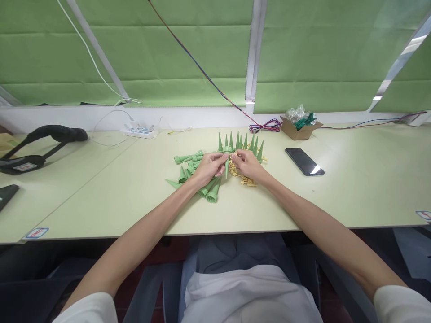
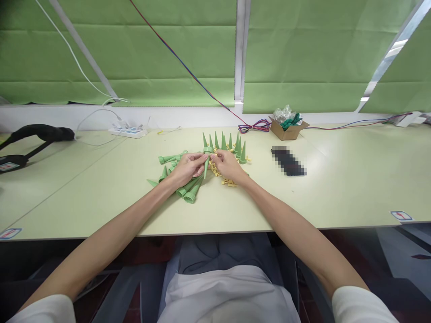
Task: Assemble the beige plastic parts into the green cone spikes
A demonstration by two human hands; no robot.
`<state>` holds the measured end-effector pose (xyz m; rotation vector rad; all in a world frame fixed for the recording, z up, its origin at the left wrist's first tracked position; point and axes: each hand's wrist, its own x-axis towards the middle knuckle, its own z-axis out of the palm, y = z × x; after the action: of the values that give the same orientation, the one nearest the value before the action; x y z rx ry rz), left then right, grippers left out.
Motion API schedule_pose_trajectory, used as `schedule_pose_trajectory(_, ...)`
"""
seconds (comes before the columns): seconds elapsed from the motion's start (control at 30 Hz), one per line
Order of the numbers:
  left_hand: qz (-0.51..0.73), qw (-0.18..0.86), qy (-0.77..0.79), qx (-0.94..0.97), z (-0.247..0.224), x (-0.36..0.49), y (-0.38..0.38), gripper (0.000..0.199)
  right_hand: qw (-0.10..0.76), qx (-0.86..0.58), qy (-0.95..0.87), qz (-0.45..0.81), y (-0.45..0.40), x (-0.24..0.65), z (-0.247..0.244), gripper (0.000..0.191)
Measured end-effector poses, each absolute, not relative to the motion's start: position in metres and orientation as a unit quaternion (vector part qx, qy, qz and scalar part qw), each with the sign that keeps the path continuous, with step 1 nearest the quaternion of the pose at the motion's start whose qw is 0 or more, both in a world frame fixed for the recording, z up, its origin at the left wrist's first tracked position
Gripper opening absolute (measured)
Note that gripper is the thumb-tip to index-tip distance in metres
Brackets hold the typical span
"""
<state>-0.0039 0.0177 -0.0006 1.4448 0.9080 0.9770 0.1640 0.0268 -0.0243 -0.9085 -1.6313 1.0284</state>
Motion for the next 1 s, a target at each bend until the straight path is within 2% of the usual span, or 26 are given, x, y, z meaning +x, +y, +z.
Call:
schedule_pose_trajectory(0.17, 0.422, 0.549, 0.379, 0.614, -0.002, -0.004, 0.018, 0.041, 0.487, -0.341, -0.608, 0.526, 0.019, 0.161, -0.017, 0.046)
schedule_pose_trajectory(0.33, 0.423, 0.544, 0.384, 0.614, -0.002, -0.004, 0.018, 0.041, 0.483, -0.338, -0.581, 0.561, 0.012, 0.160, -0.011, 0.046)
schedule_pose_trajectory(0.57, 0.421, 0.570, 0.384, 0.592, 0.000, -0.001, 0.017, 0.036, 0.490, -0.348, -0.572, 0.558, 0.013, 0.158, -0.011, 0.049)
schedule_pose_trajectory(1.0, 0.380, 0.656, 0.353, 0.549, 0.005, 0.000, 0.017, 0.033, 0.515, -0.337, -0.635, 0.466, 0.015, 0.160, -0.008, 0.057)
